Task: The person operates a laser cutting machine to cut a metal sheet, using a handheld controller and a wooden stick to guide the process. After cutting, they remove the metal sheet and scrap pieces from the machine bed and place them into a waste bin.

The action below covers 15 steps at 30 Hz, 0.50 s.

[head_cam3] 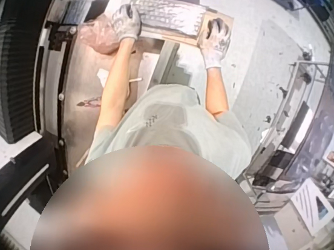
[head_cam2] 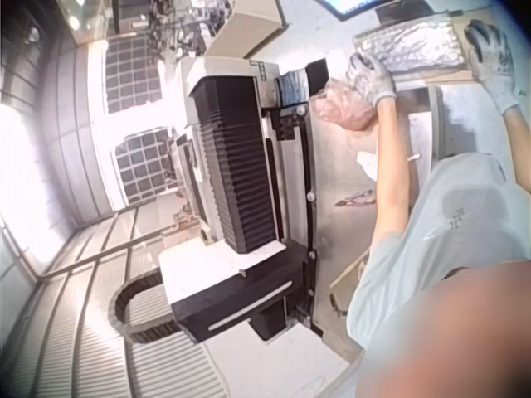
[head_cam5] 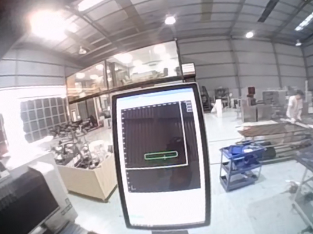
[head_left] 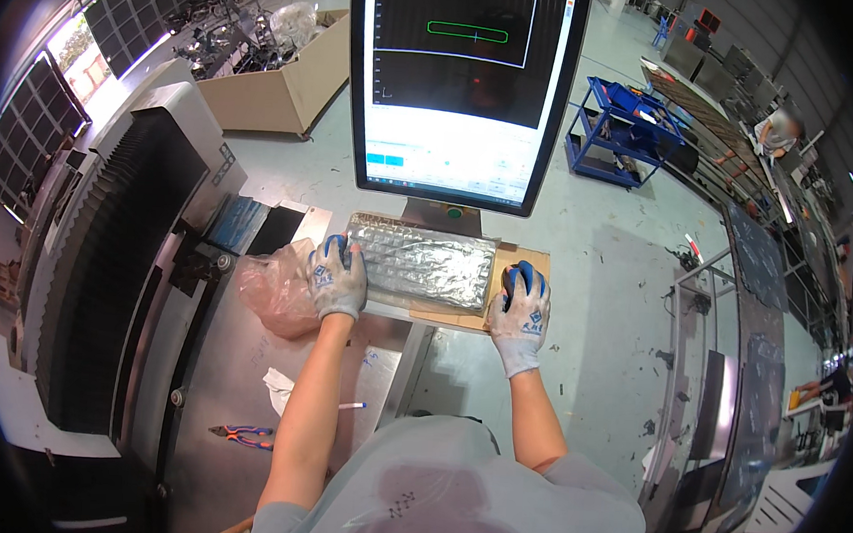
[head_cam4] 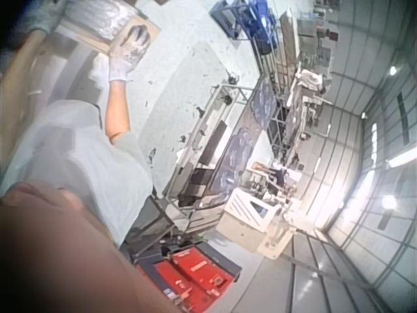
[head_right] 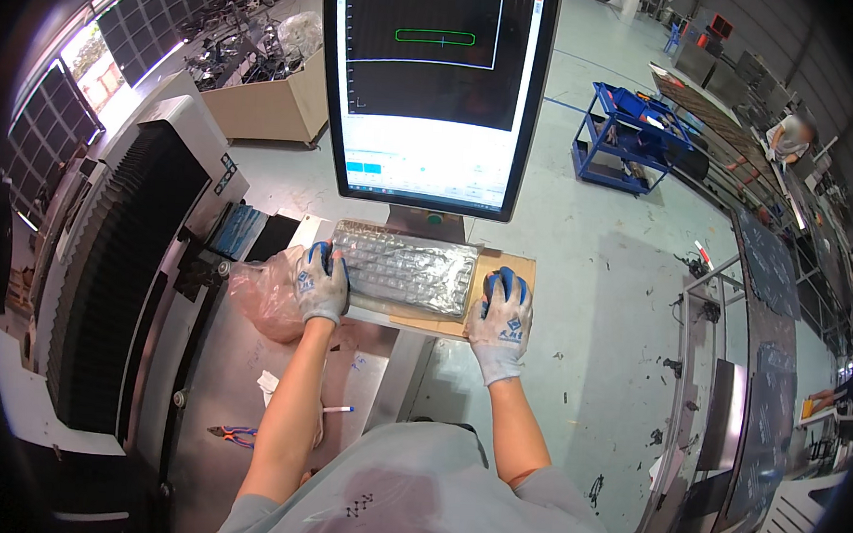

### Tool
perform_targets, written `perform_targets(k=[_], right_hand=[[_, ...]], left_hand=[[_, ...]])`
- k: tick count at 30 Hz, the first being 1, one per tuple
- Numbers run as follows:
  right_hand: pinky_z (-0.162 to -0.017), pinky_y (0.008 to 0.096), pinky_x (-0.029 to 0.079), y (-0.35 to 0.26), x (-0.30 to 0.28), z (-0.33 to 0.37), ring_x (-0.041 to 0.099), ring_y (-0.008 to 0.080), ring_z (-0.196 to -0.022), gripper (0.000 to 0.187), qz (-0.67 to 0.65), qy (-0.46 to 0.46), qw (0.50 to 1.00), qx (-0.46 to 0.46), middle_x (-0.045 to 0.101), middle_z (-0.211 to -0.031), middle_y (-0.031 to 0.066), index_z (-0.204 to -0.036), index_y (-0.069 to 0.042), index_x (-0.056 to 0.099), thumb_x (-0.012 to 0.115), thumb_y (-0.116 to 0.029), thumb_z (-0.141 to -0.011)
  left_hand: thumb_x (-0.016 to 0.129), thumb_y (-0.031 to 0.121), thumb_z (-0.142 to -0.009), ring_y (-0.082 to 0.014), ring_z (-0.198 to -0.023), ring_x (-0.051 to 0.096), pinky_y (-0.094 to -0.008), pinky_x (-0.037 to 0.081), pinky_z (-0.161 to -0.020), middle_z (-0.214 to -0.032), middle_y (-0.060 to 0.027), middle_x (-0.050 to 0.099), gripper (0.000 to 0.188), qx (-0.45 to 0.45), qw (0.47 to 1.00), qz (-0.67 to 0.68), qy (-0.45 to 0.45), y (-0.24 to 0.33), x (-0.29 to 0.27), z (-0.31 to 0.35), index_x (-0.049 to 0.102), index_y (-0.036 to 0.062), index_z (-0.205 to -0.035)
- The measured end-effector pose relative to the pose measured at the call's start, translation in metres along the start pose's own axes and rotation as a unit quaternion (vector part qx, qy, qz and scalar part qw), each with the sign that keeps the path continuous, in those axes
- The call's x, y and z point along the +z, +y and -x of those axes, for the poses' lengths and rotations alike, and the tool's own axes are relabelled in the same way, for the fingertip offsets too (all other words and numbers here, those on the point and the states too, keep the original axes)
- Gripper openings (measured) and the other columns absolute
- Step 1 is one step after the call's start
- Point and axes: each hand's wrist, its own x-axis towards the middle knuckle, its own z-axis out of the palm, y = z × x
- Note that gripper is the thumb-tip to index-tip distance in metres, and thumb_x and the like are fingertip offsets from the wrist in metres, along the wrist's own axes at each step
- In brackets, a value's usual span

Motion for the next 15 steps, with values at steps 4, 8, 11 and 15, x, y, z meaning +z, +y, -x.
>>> perform_targets(k=[4, 8, 11, 15], right_hand=[[-0.119, 0.0502, 0.047, 0.0, -0.002, 0.0, 0.053, 0.0382, -0.139, 0.045, -0.002, -0.004, 1.0, -0.008, 0.059, -0.146, 0.0154, -0.136, -0.003, 0.069, 0.068, -0.016, -0.093], [-0.119, 0.0505, 0.047, 0.002, -0.002, 0.001, 0.053, 0.0385, -0.138, 0.044, 0.001, -0.006, 1.0, -0.017, 0.059, -0.146, 0.0152, -0.135, -0.002, 0.068, 0.067, -0.017, -0.093], [-0.119, 0.0505, 0.046, 0.002, -0.002, 0.004, 0.053, 0.0385, -0.138, 0.045, 0.013, -0.003, 1.0, -0.025, 0.059, -0.146, 0.0158, -0.135, -0.002, 0.068, 0.066, -0.016, -0.093], [-0.119, 0.0501, 0.046, 0.002, -0.001, 0.005, 0.054, 0.0384, -0.138, 0.046, 0.006, 0.001, 1.0, -0.009, 0.059, -0.146, 0.016, -0.136, -0.002, 0.069, 0.068, -0.017, -0.092]], left_hand=[[0.061, 0.041, -0.106, -0.0394, -0.121, 0.064, -0.0531, 0.048, -0.109, -0.127, -0.0163, 0.073, 0.042, 0.012, 1.0, 0.023, -0.006, -0.001, 0.0, -0.004, 0.073, 0.0086, -0.13], [0.06, 0.04, -0.106, -0.04, -0.119, 0.065, -0.0527, 0.049, -0.108, -0.127, -0.0164, 0.073, 0.041, 0.013, 1.0, 0.026, -0.003, -0.001, 0.001, -0.001, 0.073, 0.0084, -0.129], [0.061, 0.038, -0.106, -0.0413, -0.119, 0.065, -0.0535, 0.049, -0.109, -0.127, -0.0166, 0.072, 0.04, 0.004, 1.0, 0.006, -0.008, 0.002, -0.004, -0.001, 0.073, 0.0077, -0.13], [0.064, 0.025, -0.104, -0.0433, -0.123, 0.063, -0.0537, 0.048, -0.11, -0.129, -0.02, 0.071, 0.037, 0.056, 0.988, 0.141, 0.026, 0.004, -0.022, 0.005, 0.069, 0.0041, -0.134]])
